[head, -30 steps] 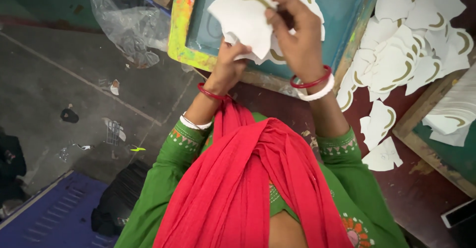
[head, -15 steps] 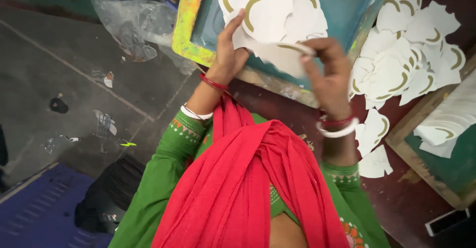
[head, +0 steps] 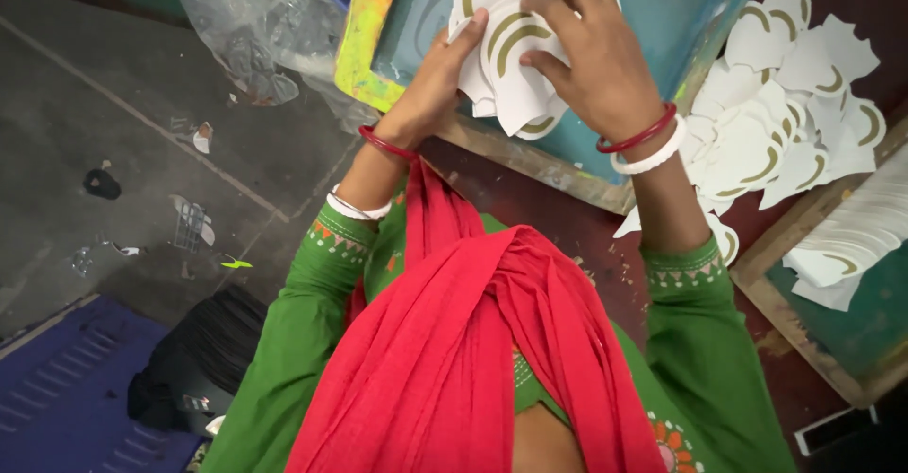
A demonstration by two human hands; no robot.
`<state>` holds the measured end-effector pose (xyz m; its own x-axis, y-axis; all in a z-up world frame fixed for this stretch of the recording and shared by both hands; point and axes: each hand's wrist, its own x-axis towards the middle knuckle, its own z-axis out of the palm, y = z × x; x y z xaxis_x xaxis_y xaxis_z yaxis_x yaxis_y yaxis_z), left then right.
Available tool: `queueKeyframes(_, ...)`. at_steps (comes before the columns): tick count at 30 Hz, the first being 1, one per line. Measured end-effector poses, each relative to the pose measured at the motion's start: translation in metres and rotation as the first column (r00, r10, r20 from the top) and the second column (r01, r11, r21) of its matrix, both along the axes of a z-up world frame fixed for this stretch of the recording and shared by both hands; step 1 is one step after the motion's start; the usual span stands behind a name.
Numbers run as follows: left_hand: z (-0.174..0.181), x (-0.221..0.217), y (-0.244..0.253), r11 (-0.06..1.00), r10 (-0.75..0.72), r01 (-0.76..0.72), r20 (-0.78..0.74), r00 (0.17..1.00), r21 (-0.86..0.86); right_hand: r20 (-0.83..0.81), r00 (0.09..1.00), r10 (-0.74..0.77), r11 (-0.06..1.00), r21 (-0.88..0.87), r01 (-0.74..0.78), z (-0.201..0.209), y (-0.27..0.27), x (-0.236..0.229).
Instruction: The person stacks white paper cutouts with gold crescent designs on a teal tray. They repeatedly pick up the cutouts, align them, and place them into a neat pile on the tray.
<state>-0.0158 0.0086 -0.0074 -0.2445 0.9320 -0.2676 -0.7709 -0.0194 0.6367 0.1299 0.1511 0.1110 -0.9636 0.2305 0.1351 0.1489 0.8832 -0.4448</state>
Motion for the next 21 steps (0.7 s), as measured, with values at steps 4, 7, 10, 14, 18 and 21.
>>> queueKeyframes(4, -0.018, -0.001, 0.002, 1.000, -0.019, 0.020, -0.204, 0.979, 0.000, -0.001, 0.997, -0.072, 0.994, 0.081, 0.072, -0.013, -0.007, 0.005)
queueKeyframes(7, -0.015, -0.001, 0.003, 0.999, -0.040, 0.045, -0.172, 0.984, 0.025, 0.012, 0.994, -0.112, 0.994, 0.014, 0.112, -0.023, -0.008, 0.013)
queueKeyframes(10, 0.002, -0.005, 0.003, 0.995, -0.087, 0.092, -0.144, 0.986, 0.027, -0.129, 0.992, -0.014, 0.992, 0.121, 0.030, -0.016, -0.012, 0.013)
queueKeyframes(14, 0.004, -0.011, 0.009, 0.989, -0.132, 0.147, -0.342, 0.930, 0.016, -0.124, 0.990, -0.074, 0.997, 0.014, 0.076, -0.023, -0.014, 0.012)
queueKeyframes(18, 0.000, -0.014, 0.015, 0.991, -0.093, 0.129, -0.478, 0.873, 0.043, -0.204, 0.956, -0.210, 0.977, -0.014, 0.212, -0.018, -0.026, 0.005)
queueKeyframes(21, -0.004, -0.014, 0.014, 0.993, -0.090, 0.117, -0.520, 0.850, 0.021, -0.066, 0.942, -0.328, 0.942, -0.104, 0.321, -0.017, -0.027, 0.004)
